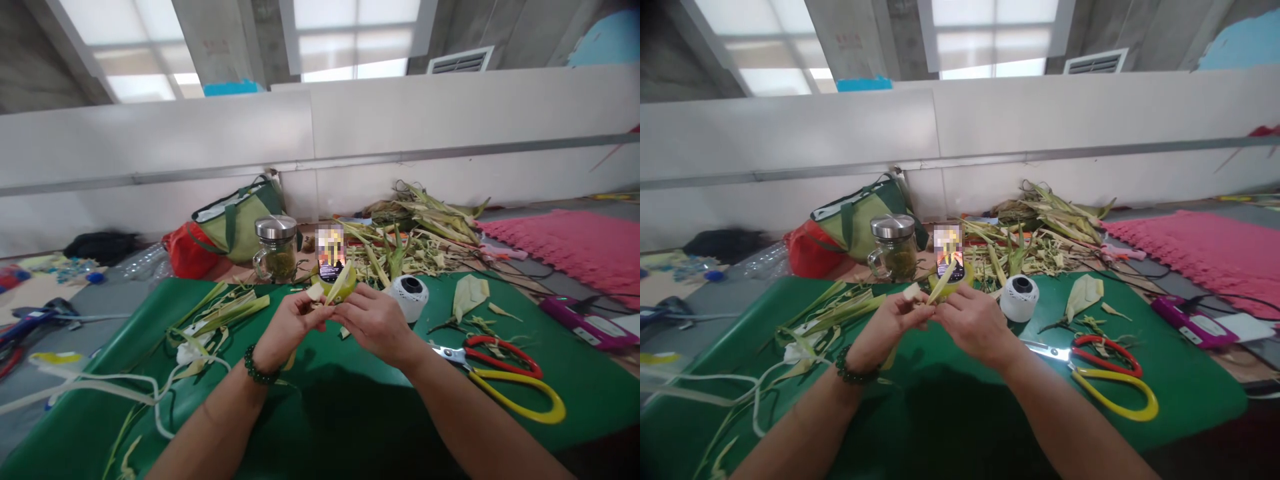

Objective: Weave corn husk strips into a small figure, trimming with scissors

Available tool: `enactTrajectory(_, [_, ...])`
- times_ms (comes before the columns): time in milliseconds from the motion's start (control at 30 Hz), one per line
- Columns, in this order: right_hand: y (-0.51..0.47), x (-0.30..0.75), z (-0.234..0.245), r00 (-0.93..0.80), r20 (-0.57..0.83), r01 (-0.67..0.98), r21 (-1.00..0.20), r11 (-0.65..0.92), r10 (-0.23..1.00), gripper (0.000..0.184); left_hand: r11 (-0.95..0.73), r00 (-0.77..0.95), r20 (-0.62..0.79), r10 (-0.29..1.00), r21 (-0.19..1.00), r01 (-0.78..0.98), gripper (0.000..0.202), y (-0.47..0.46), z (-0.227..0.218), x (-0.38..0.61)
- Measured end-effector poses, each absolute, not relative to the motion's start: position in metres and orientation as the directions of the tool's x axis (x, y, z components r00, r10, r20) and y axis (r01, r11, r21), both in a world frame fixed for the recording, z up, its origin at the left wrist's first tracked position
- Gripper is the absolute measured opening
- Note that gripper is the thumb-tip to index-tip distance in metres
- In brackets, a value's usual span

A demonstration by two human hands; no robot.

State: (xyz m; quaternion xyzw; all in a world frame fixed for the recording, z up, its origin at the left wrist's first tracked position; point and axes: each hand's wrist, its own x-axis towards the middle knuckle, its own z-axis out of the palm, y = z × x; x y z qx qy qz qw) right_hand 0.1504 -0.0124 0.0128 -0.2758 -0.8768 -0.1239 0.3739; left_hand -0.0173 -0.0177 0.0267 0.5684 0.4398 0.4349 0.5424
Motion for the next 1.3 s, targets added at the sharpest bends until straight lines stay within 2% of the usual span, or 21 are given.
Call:
enactTrajectory(167, [-0.014,0.152,0.009,-0.609,0.648,0.594,-0.011,0.805,0.458,0.027,-0.046,0.18,0.029,0.983,0.995,0.091,0.027,-0.016,0.03,-0.023])
enactTrajectory(300, [-0.013,0.161,0.011,-0.638,0.585,0.554,-0.103,0.826,0.5,0.024,-0.056,0.106,0.04,0.994,0.987,0.148,0.028,-0.012,0.031,-0.03])
enactTrajectory(533, [-0.006,0.166,0.011,-0.596,0.584,0.572,-0.173,0.802,0.551,0.024,0.093,0.22,-0.086,0.972,0.995,-0.022,0.041,-0.014,0.033,-0.028])
enactTrajectory(667, [-0.008,0.166,0.012,-0.611,0.582,0.555,-0.167,0.815,0.536,0.023,0.04,0.235,-0.059,0.97,0.995,0.088,0.037,-0.017,0.036,-0.025])
enactTrajectory(833, [-0.01,0.169,0.016,-0.633,0.554,0.536,-0.191,0.822,0.541,0.025,-0.005,0.192,-0.023,0.981,0.99,0.143,0.031,-0.018,0.041,-0.029])
enactTrajectory(967, [-0.006,0.173,0.019,-0.55,0.523,0.565,-0.341,0.751,0.651,0.027,-0.009,0.218,-0.023,0.976,0.99,0.141,0.03,-0.019,0.036,-0.028])
enactTrajectory(1033, [-0.004,0.17,0.018,-0.483,0.496,0.543,-0.476,0.692,0.721,0.028,-0.017,0.246,-0.019,0.969,0.99,0.142,0.029,-0.019,0.03,-0.025])
enactTrajectory(1167, [-0.006,0.159,0.011,-0.306,0.447,0.395,-0.744,0.539,0.84,0.041,-0.058,0.317,0.0,0.948,0.983,0.175,0.027,-0.024,0.024,-0.017])
enactTrajectory(1300, [-0.009,0.157,0.006,-0.117,0.443,0.318,-0.831,0.456,0.889,0.045,-0.148,0.397,0.042,0.917,0.959,0.241,0.027,-0.031,0.031,-0.016])
